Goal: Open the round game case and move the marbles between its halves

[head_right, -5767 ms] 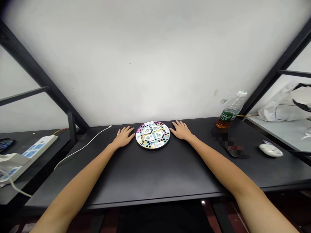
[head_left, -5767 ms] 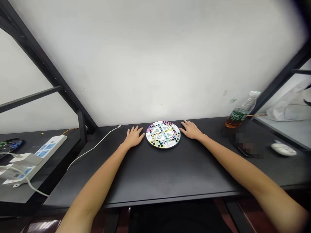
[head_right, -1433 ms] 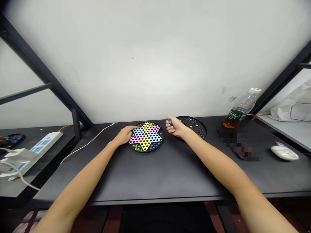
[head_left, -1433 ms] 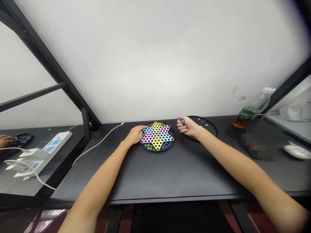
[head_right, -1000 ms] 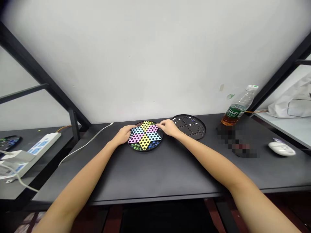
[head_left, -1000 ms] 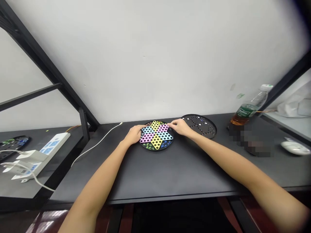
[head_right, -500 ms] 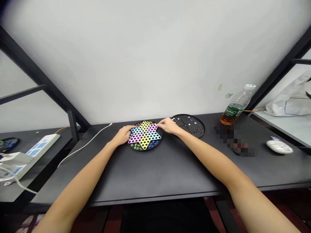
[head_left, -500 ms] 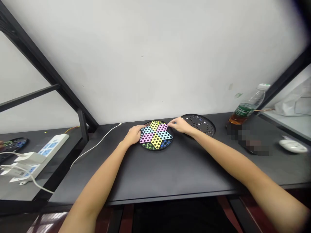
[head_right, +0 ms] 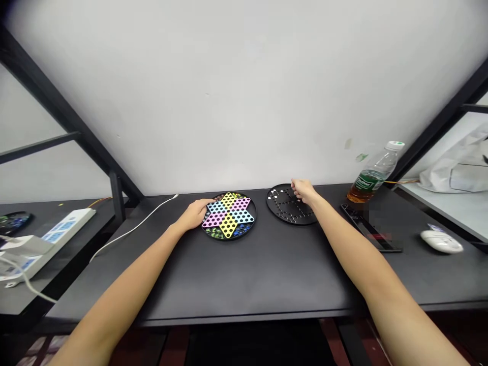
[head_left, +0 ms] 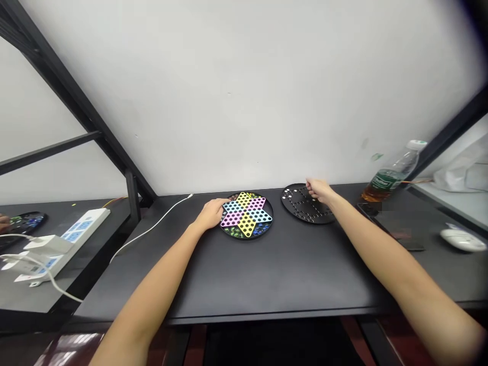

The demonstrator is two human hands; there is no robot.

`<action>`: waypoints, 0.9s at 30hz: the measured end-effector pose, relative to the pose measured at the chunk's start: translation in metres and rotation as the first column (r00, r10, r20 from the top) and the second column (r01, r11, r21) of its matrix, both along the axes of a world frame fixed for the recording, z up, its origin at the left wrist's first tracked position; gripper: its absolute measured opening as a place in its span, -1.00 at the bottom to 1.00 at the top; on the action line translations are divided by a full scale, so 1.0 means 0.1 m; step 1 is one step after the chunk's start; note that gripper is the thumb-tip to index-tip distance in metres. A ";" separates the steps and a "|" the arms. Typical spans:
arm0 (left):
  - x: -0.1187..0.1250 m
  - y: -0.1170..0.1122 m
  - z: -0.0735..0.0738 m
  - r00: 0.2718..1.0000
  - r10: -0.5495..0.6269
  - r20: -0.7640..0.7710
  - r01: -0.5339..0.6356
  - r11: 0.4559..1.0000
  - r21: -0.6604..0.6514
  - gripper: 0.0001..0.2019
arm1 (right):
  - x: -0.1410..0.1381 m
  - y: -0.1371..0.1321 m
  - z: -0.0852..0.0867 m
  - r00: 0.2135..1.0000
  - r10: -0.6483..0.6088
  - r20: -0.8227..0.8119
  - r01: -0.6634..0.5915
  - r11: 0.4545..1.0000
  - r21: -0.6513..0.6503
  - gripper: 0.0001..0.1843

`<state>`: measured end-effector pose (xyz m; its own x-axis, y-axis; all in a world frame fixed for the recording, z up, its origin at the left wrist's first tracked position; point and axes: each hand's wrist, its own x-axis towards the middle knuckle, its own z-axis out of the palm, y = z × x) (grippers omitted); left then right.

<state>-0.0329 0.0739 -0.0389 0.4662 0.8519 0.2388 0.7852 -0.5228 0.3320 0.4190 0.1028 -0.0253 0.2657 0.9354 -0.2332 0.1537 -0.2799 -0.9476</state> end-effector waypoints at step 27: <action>0.01 -0.01 -0.03 1.000 -0.004 0.019 0.004 1.000 0.002 -0.54 | -0.04 0.08 -0.24 0.188 -0.113 0.976 -0.319 0.933 0.169 -0.57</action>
<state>-0.0317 0.0730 -0.0423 0.4647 0.8498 0.2489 0.7769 -0.5261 0.3458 0.4151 0.1112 -0.0488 -0.0313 0.9225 0.3848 0.9985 0.0462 -0.0296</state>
